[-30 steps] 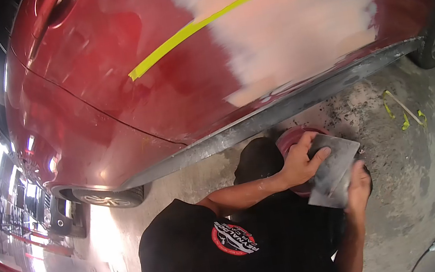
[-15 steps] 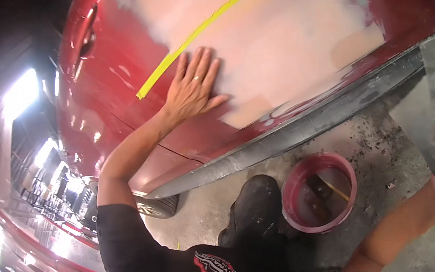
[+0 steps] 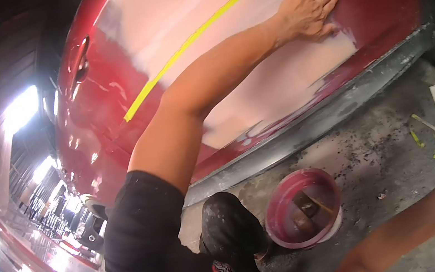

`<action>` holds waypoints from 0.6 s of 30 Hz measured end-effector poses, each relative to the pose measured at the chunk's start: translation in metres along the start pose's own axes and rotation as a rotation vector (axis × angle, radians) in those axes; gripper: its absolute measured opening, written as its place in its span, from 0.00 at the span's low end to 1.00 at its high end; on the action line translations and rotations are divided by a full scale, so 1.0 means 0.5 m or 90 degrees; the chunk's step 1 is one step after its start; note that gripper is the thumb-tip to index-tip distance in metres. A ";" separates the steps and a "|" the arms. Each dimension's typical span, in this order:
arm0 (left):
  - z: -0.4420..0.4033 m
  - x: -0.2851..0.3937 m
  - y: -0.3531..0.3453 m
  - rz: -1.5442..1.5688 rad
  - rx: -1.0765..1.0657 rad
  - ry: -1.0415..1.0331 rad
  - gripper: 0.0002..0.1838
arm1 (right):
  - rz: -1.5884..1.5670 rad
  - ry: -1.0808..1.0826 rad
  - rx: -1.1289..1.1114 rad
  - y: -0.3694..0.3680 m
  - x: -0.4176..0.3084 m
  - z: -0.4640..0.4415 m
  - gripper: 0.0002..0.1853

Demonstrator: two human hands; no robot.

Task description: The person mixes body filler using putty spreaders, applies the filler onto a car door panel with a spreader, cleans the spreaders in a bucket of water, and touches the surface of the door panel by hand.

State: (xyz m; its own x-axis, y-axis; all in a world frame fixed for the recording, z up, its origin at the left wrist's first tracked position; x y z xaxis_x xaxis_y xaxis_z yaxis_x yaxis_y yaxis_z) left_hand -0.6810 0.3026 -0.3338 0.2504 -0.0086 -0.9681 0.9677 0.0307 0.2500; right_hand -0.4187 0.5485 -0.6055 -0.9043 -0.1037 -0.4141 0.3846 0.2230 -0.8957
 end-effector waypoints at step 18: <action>0.340 0.024 0.079 0.050 -0.035 0.000 0.37 | 0.137 0.345 -0.126 -0.398 -0.442 0.264 0.12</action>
State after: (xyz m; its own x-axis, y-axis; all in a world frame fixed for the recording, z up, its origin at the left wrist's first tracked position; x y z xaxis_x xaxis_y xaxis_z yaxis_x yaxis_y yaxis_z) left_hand -0.6352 0.1338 -0.3329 0.3248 -0.0043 -0.9458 0.9424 0.0859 0.3233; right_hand -0.2711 0.3990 -0.3569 -0.7953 0.4602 -0.3945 0.5747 0.3655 -0.7322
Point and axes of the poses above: each hand's wrist, its own z-axis away from the middle knuckle, its own y-axis out of the back of the hand, x = y × z, the point moved 10 cm from there along -z, towards the middle knuckle, and after that the axes turned 7 degrees about z, right-handed, at the moved point
